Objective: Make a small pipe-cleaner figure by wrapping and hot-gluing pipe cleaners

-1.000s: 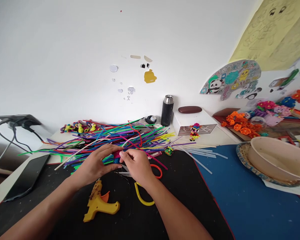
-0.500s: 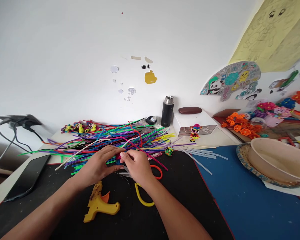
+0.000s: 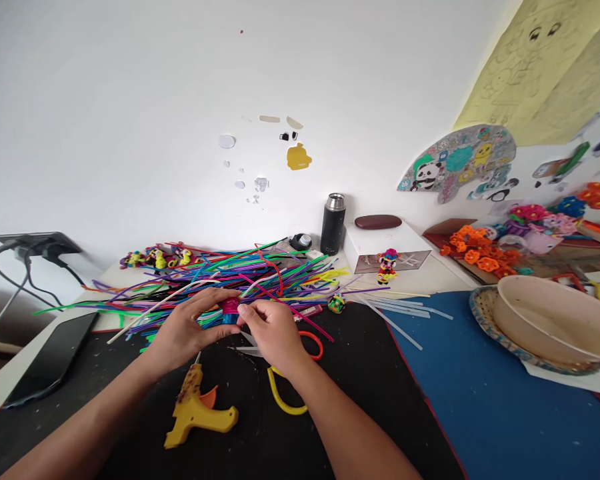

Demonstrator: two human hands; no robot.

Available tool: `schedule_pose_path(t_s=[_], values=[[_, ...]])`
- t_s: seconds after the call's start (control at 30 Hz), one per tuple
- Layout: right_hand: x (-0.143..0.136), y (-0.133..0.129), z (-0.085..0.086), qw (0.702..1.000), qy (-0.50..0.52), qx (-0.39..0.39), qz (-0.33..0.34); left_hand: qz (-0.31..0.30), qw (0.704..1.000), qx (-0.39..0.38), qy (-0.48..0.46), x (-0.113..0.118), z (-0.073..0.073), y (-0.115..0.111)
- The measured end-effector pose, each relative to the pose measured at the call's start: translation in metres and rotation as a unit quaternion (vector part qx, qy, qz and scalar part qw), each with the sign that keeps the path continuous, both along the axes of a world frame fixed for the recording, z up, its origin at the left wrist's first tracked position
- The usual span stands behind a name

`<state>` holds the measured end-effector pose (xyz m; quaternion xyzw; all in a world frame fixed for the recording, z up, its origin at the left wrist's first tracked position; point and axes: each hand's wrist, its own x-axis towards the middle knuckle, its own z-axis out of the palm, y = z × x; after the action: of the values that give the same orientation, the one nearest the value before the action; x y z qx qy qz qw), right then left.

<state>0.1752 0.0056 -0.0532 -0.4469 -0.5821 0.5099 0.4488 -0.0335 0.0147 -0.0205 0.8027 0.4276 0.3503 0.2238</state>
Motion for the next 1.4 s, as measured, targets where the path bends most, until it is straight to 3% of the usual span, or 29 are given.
schedule_pose_path(t_s=[0.3,0.57,0.87,1.03,1.27,1.4], values=[[-0.002,-0.002,-0.001,1.0,0.016,-0.008,0.018,0.012,0.999,-0.009,-0.041,0.003,0.005,-0.006],[-0.004,-0.002,0.003,0.982,0.156,-0.051,0.097,0.037,0.989,-0.052,-0.131,0.012,0.0,-0.014],[-0.011,-0.007,-0.002,0.928,0.301,-0.147,0.164,-0.001,0.924,-0.199,-0.327,0.025,-0.006,-0.023],[-0.01,-0.005,0.0,0.923,0.321,-0.154,0.147,-0.026,0.916,-0.217,-0.336,0.028,-0.007,-0.02],[-0.006,-0.002,0.004,0.942,0.288,-0.139,0.102,-0.095,0.919,-0.239,-0.299,0.02,-0.001,-0.015],[-0.004,-0.002,0.005,0.956,0.254,-0.12,0.081,-0.031,0.925,-0.255,-0.279,0.018,0.005,-0.013]])
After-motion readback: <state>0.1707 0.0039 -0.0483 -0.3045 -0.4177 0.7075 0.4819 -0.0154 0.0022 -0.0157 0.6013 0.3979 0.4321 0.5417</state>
